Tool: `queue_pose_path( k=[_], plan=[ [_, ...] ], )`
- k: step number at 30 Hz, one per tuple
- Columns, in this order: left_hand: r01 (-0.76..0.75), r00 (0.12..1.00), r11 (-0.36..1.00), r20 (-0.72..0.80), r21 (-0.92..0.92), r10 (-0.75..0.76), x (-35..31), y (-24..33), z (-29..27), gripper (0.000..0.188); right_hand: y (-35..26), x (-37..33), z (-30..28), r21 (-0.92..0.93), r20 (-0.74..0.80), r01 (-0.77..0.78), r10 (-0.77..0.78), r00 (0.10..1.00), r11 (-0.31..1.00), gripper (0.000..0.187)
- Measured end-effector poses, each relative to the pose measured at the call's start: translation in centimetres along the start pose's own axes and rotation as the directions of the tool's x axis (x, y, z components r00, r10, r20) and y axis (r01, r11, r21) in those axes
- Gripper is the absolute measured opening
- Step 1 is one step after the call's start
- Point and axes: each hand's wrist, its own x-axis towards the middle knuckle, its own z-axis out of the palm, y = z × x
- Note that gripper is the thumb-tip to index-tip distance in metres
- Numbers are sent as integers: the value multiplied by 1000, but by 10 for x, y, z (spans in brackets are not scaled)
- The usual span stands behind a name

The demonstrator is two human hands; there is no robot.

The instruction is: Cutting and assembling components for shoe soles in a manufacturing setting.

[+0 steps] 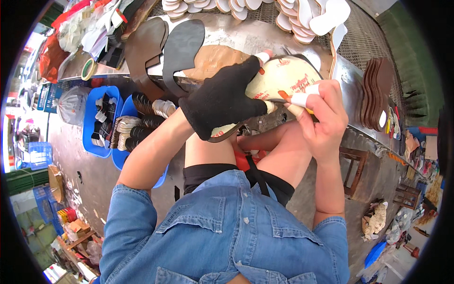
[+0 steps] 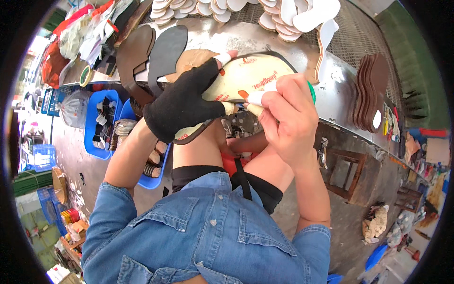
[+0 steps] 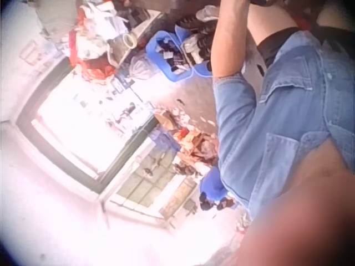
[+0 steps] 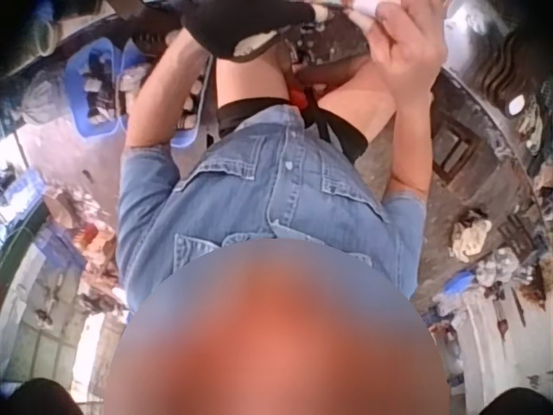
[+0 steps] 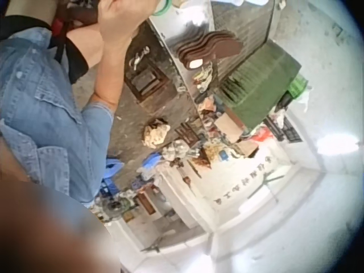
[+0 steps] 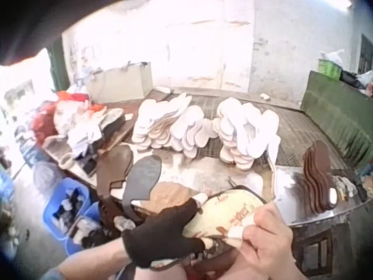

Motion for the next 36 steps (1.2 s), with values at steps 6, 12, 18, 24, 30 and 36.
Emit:
queue_pose_path(
  k=[6,12,18,24,30,36],
  plan=[
    [19,996,1000,86,20,-21,-1,-5,0,74,-14,3,3,108,81,-295,288,954,949,18],
    [4,1000,993,-17,-119,-6,-8,-7,13,68,-21,19,-3,274,319,-612,530,786,742,23],
    [-69,987,899,-158,-432,0,-1,-19,38,63,-16,14,11,-84,-240,-288,261,935,954,25],
    [-110,918,681,-336,-724,-208,3,-11,48,56,-26,-23,44,668,345,-688,702,623,282,19],
    [-156,873,520,-363,-840,-324,2,-1,54,43,-26,-27,69,568,170,-595,626,761,569,21],
    [55,941,117,12,-992,-338,10,-23,29,42,-12,-36,54,681,382,-628,549,743,377,22]
  ],
)
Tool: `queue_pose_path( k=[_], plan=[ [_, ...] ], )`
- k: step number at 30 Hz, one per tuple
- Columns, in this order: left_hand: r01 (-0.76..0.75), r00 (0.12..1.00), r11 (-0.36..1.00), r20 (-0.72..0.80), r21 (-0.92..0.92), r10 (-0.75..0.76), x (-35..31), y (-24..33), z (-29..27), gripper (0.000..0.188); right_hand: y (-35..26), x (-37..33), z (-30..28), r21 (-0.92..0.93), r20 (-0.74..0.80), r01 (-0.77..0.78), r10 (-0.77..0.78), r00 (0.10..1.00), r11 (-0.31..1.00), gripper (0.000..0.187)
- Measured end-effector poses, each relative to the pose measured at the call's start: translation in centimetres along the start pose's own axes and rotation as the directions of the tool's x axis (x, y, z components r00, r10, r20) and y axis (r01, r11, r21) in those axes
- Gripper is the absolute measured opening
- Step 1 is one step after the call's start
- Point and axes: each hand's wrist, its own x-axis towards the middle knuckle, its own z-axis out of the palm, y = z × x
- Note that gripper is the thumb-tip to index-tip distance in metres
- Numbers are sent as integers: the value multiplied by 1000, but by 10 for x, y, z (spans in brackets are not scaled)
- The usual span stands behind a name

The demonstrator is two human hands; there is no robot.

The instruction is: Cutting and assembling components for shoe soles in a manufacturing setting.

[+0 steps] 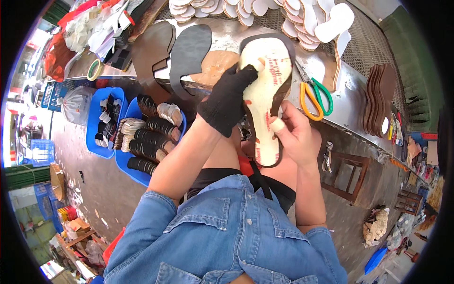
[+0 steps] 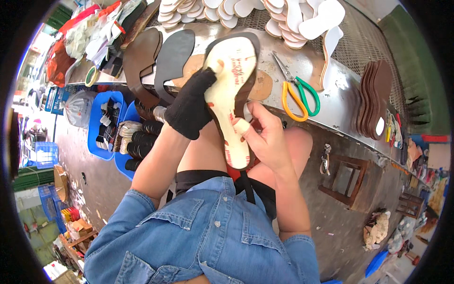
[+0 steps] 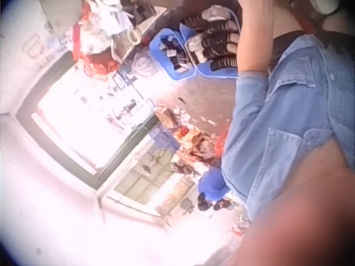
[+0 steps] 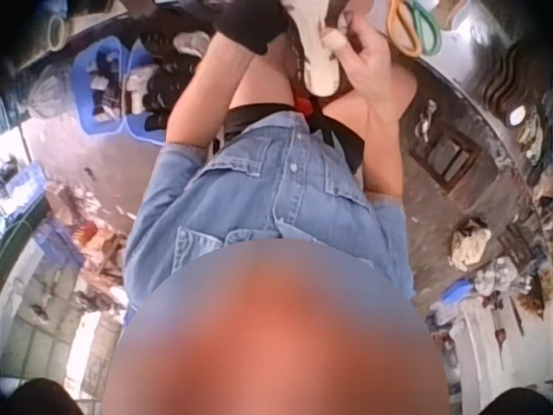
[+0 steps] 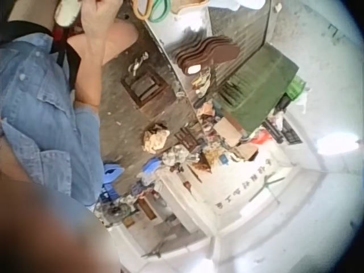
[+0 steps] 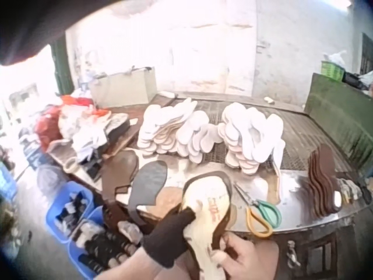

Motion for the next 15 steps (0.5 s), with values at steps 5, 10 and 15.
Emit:
queue_pose_path(
  k=[5,10,15],
  plan=[
    [-71,997,996,-31,-60,69,0,-13,7,41,-1,2,-6,-224,-28,89,-98,995,970,19],
    [-137,989,990,-58,-28,135,-9,-23,19,41,3,11,-19,465,-155,132,-67,986,875,31],
    [-184,977,978,-91,100,193,-18,-39,30,46,-4,21,-4,734,-217,33,188,958,678,36]
  ],
)
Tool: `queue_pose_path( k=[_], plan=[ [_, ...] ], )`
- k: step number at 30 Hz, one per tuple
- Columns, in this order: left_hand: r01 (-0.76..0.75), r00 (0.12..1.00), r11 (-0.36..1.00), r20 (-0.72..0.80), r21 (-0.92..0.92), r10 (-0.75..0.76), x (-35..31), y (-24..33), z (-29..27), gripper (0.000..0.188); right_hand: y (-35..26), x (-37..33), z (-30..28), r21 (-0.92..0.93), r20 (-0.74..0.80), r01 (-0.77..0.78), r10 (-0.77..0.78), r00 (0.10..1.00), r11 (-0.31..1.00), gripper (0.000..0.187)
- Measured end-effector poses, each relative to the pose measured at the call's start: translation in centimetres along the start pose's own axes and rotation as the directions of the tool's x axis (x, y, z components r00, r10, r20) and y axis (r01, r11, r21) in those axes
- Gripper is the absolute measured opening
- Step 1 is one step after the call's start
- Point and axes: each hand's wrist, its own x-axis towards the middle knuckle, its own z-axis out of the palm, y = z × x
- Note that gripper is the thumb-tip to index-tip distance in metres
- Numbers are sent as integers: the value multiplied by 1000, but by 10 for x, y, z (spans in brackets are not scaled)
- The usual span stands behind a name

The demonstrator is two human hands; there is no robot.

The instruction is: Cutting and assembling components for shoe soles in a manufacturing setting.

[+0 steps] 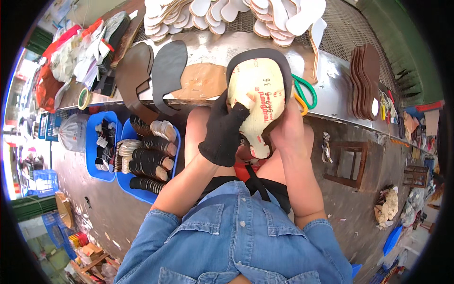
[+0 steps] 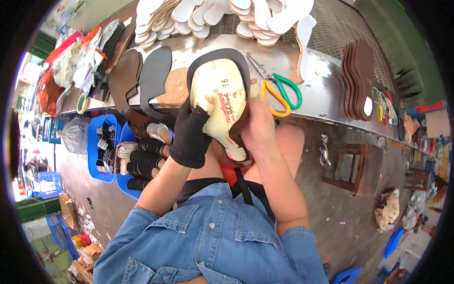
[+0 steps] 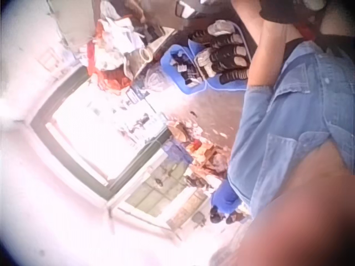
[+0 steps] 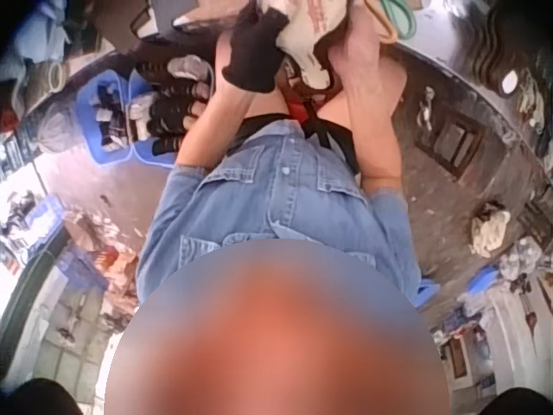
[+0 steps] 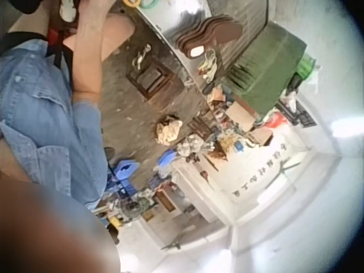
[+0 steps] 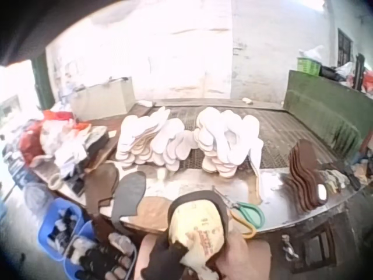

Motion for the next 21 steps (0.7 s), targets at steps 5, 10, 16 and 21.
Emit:
queue_pose_path(
  k=[5,10,16,21],
  plan=[
    [-39,998,997,-48,66,43,-4,-5,8,39,-7,15,-4,-380,29,213,-219,975,900,28],
    [-115,985,990,-119,79,124,-1,-5,12,38,-8,12,-4,-691,196,368,-328,924,622,24],
    [-200,971,979,-126,33,202,0,-8,12,36,-10,2,2,-662,155,379,-376,914,647,20],
    [-175,976,984,-127,41,179,6,-4,5,35,-1,1,-1,-758,249,427,-386,888,493,22]
  ],
)
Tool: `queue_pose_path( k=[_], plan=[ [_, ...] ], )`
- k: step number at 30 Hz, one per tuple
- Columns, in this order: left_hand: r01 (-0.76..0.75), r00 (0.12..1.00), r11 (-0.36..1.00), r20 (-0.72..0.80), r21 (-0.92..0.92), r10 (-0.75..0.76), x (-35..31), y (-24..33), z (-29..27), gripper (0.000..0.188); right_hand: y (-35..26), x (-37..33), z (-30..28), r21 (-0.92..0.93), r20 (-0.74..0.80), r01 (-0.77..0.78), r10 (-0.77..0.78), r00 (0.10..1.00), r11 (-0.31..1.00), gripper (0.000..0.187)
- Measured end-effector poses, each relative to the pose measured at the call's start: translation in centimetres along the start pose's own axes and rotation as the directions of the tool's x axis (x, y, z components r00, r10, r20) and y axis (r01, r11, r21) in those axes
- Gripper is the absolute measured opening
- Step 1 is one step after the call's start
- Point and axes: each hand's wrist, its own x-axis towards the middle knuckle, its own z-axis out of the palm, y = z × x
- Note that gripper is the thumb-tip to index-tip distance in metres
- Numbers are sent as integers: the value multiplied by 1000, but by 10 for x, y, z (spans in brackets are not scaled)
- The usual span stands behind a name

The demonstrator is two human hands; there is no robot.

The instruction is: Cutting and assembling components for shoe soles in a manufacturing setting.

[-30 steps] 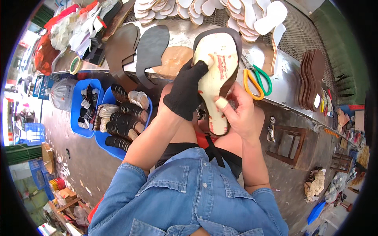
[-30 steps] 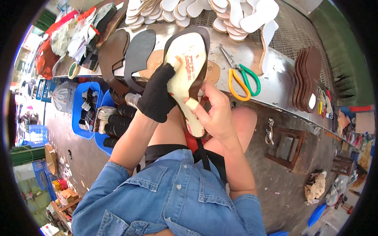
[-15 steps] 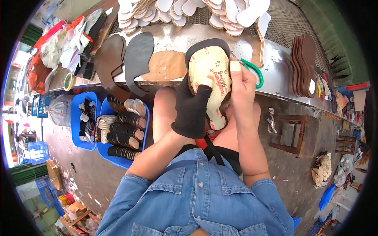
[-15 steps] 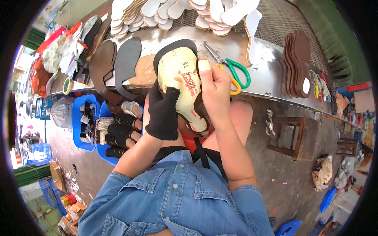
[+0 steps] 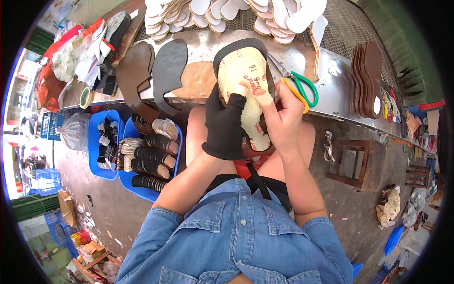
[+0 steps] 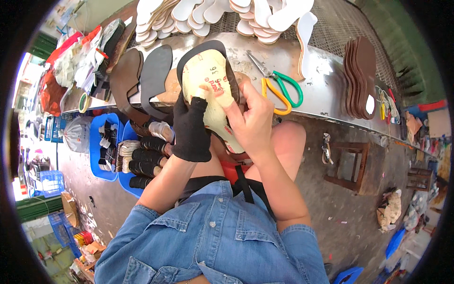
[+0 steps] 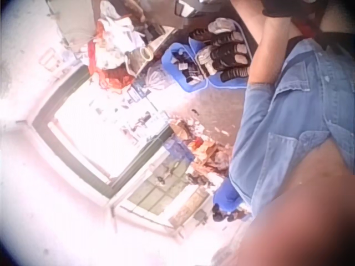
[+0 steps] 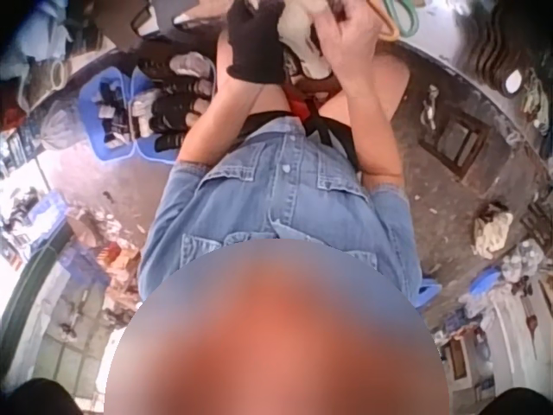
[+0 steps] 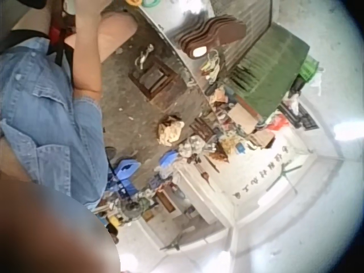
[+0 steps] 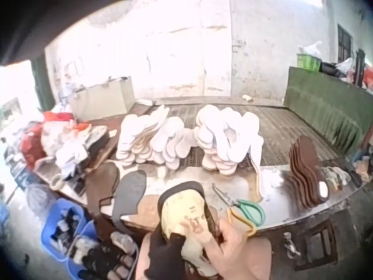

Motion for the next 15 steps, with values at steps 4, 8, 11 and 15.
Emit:
queue_pose_path(
  k=[4,8,11,15],
  plan=[
    [132,991,976,26,-171,-129,5,7,-2,36,-5,-2,-10,407,145,-306,270,952,861,20],
    [88,996,992,6,-90,-88,9,-1,-5,37,4,1,-2,67,71,25,-30,997,997,17],
    [120,992,983,52,-142,-113,18,-1,-14,38,-7,-3,2,23,156,-88,84,984,996,18],
    [290,957,895,130,-338,-261,28,4,-10,38,-10,-7,-27,321,313,-337,237,920,885,25]
  ],
)
